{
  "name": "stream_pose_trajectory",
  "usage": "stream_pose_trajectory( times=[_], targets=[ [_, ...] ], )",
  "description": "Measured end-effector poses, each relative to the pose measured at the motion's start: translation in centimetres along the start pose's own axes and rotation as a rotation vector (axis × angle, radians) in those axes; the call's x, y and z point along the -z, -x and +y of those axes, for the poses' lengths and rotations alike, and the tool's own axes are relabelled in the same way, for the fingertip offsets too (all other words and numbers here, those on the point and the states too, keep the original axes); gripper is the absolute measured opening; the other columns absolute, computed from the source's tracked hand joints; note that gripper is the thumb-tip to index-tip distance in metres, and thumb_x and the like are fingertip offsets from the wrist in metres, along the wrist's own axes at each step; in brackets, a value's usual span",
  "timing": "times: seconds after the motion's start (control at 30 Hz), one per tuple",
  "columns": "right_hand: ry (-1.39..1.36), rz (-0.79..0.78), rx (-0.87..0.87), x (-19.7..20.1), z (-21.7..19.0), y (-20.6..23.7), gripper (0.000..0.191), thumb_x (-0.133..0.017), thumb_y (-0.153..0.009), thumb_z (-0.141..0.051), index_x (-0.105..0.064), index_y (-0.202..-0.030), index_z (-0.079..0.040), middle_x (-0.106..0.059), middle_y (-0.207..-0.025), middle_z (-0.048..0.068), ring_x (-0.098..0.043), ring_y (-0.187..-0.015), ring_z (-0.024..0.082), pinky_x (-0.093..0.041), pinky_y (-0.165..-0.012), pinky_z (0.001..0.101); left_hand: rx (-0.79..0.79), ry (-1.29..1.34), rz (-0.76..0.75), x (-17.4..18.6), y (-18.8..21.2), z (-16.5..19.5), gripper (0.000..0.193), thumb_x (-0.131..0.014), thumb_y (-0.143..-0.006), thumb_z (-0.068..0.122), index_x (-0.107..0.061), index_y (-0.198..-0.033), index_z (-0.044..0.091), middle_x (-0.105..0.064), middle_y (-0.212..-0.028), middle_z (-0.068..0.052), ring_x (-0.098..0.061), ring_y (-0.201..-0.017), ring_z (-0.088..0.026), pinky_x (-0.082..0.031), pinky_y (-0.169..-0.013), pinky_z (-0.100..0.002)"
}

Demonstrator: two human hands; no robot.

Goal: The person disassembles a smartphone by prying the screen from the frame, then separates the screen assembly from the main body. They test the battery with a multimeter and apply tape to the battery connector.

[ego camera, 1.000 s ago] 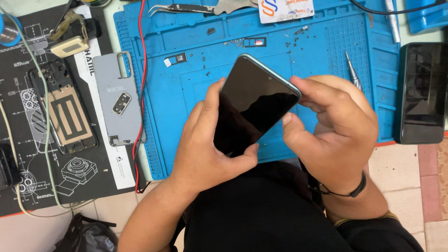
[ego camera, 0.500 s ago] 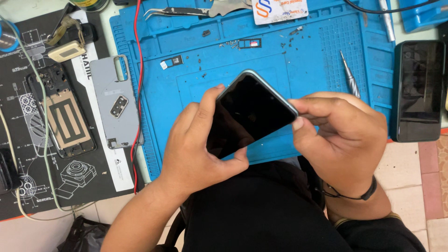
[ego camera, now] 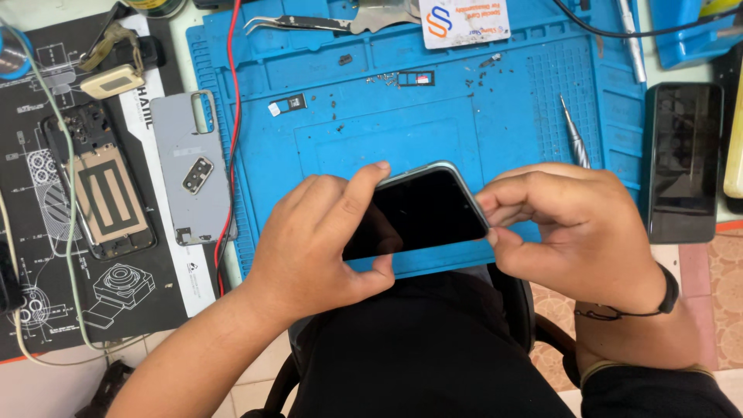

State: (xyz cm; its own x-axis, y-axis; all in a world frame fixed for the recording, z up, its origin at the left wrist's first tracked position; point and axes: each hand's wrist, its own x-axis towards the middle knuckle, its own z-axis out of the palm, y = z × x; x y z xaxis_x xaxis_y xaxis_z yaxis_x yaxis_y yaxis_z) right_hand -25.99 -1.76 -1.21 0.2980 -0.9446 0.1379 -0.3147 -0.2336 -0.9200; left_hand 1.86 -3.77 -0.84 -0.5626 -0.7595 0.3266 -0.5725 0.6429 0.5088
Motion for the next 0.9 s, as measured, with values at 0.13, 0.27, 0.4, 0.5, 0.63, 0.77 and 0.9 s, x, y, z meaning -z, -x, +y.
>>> stream_pose_trajectory(
  times=[0.13, 0.27, 0.4, 0.5, 0.63, 0.77, 0.9],
  targets=[
    [0.086, -0.057, -0.024, 0.1, 0.2, -0.2, 0.028, -0.073, -0.071, 0.010, -0.074, -0.098, 0.001, -0.076, -0.093, 0.008, -0.078, -0.082, 0.013, -0.064, -0.075, 0.0241, -0.007, 0.013, -0.026, 0.3, 0.3, 0.0, 0.085, -0.087, -0.062, 0.020, -0.054, -0.140, 0.006, -0.054, -0.090, -0.008, -0.057, -0.081, -0.027, -0.049, -0.072, -0.039],
    [0.021, -0.136, 0.101, 0.2, 0.2, -1.1, 0.037, -0.071, -0.075, 0.006, -0.070, -0.111, -0.003, -0.074, -0.104, 0.009, -0.076, -0.091, 0.014, -0.064, -0.081, 0.0246, -0.060, -0.067, -0.012, 0.7, 0.4, -0.1, 0.081, -0.084, -0.064, 0.017, -0.056, -0.139, 0.008, -0.054, -0.090, -0.008, -0.056, -0.081, -0.028, -0.048, -0.074, -0.041],
    [0.325, -0.130, 0.249, 0.4, -0.6, -1.4, 0.059, -0.075, -0.069, 0.001, -0.068, -0.127, -0.004, -0.073, -0.101, 0.009, -0.073, -0.085, 0.017, -0.058, -0.071, 0.0261, -0.150, -0.131, -0.011, 1.1, 0.0, -0.4, 0.074, -0.079, -0.071, 0.009, -0.057, -0.141, 0.009, -0.055, -0.093, -0.008, -0.055, -0.083, -0.028, -0.046, -0.075, -0.041],
    [0.376, -0.127, 0.319, 0.7, -1.0, -1.6, 0.049, -0.076, -0.074, 0.000, -0.071, -0.122, -0.009, -0.075, -0.098, 0.008, -0.072, -0.078, 0.016, -0.057, -0.064, 0.0252, -0.199, -0.175, -0.033, 1.4, -0.2, -0.6, 0.071, -0.076, -0.071, 0.007, -0.058, -0.140, 0.008, -0.054, -0.090, -0.008, -0.054, -0.080, -0.028, -0.045, -0.073, -0.041],
    [0.430, -0.089, 0.353, 0.5, -0.8, -1.6, 0.038, -0.076, -0.078, -0.002, -0.074, -0.115, -0.011, -0.076, -0.089, 0.005, -0.071, -0.072, 0.015, -0.055, -0.061, 0.0258, -0.237, -0.227, -0.029, 1.3, -0.2, -0.9, 0.063, -0.072, -0.073, 0.006, -0.060, -0.134, 0.002, -0.054, -0.090, -0.008, -0.053, -0.080, -0.027, -0.044, -0.072, -0.040],
    [0.460, -0.112, 0.352, 0.5, -0.5, -1.5, 0.031, -0.076, -0.078, -0.004, -0.075, -0.109, -0.009, -0.076, -0.086, 0.005, -0.069, -0.067, 0.016, -0.054, -0.058, 0.0271, -0.270, -0.262, 0.006, 0.9, -0.3, -1.2, 0.047, -0.069, -0.077, 0.004, -0.061, -0.123, 0.001, -0.056, -0.094, -0.008, -0.054, -0.083, -0.027, -0.044, -0.074, -0.039],
    [0.495, -0.189, 0.293, 0.7, -0.9, -1.9, 0.028, -0.078, -0.075, -0.007, -0.077, -0.103, -0.009, -0.071, -0.072, 0.005, -0.065, -0.057, 0.016, -0.051, -0.051, 0.0292, -0.303, -0.315, 0.005, 0.9, -0.3, -1.3, 0.035, -0.068, -0.085, 0.006, -0.062, -0.119, 0.004, -0.056, -0.092, -0.006, -0.054, -0.082, -0.024, -0.044, -0.073, -0.037]
  ],
)
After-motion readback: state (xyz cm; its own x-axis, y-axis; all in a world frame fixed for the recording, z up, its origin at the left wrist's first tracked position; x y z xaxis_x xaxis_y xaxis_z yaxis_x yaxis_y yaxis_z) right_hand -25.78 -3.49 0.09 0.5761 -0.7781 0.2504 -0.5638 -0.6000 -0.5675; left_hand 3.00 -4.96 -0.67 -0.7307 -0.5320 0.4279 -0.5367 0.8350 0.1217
